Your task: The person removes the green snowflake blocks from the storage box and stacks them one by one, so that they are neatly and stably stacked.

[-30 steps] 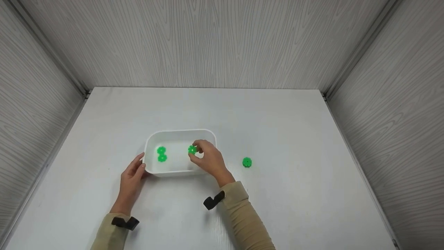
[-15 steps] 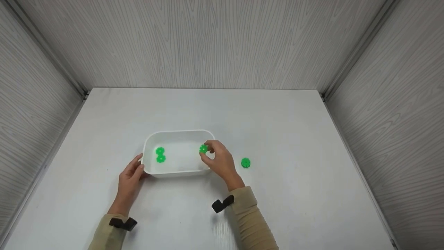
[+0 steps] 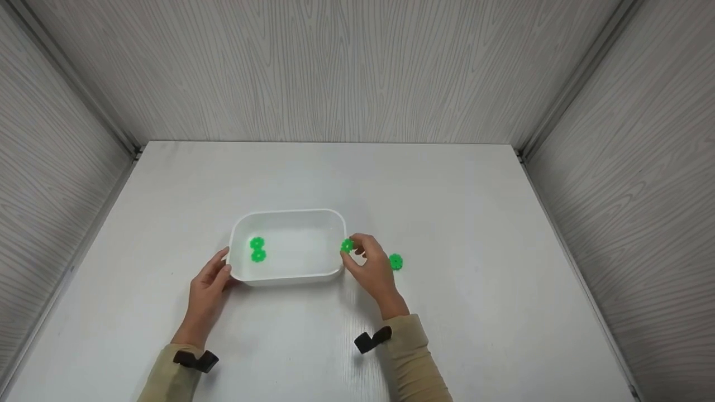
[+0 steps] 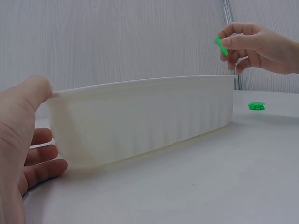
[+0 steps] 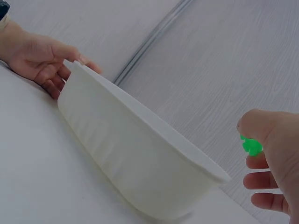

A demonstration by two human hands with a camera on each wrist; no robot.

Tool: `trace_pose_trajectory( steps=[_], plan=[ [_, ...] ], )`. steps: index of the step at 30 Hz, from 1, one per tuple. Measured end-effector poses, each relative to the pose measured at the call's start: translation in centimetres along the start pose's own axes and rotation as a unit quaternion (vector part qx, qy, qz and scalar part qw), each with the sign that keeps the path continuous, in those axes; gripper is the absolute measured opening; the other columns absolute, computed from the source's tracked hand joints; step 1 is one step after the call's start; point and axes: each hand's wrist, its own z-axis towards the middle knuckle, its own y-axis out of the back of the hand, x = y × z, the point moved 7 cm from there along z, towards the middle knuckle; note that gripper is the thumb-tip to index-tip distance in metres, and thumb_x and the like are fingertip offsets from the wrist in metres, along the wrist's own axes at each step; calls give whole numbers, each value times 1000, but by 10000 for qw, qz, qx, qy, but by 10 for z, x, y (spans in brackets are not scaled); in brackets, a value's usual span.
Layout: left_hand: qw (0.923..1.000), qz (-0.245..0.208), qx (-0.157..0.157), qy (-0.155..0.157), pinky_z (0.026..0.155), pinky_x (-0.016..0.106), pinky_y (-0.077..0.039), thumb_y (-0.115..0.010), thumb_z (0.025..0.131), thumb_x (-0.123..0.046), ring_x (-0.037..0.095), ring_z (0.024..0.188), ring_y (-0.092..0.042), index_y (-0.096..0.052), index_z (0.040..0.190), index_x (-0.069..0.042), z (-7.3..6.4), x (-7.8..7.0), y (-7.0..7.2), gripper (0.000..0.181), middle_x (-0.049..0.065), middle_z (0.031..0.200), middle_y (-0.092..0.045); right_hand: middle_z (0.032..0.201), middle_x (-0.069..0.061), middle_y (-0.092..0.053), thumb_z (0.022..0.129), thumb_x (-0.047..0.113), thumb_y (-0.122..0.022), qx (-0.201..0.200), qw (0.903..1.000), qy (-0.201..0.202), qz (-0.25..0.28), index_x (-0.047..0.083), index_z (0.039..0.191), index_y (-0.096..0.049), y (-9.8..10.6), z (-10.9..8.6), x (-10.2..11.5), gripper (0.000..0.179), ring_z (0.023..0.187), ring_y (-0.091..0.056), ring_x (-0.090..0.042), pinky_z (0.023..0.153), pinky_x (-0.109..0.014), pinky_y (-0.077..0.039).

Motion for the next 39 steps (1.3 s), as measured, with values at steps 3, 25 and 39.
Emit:
trace_pose_trajectory(
  steps=[3,25,39],
  plan=[
    [10000,15,5,50,84,24,-48,-59,91,-36,24,108,-53,-51,134,-24,0,0,0,46,12,121,-57,95,0,-62,82,11,-70,-24,9999,30,-105,4,109,-59,7,-6,-6,30,78,-58,-19,64,-42,-49],
    [10000,20,-21,-7,81,26,-49,-60,91,-33,23,106,-54,-51,134,-25,0,5,1,45,10,119,-58,100,-7,-58,84,17,-69,-70,9842,-1351,-1142,4,113,-58,64,-35,-64,34,87,-54,-24,73,-38,-45],
    [9999,132,-34,-21,83,24,-48,-58,92,-35,21,105,-53,-50,134,-26,0,3,0,44,9,121,-57,105,-11,-58,85,17,-66,300,9649,-1399,-2201,7,115,-61,60,-40,-75,31,94,-54,-26,72,-43,-47]
  ],
)
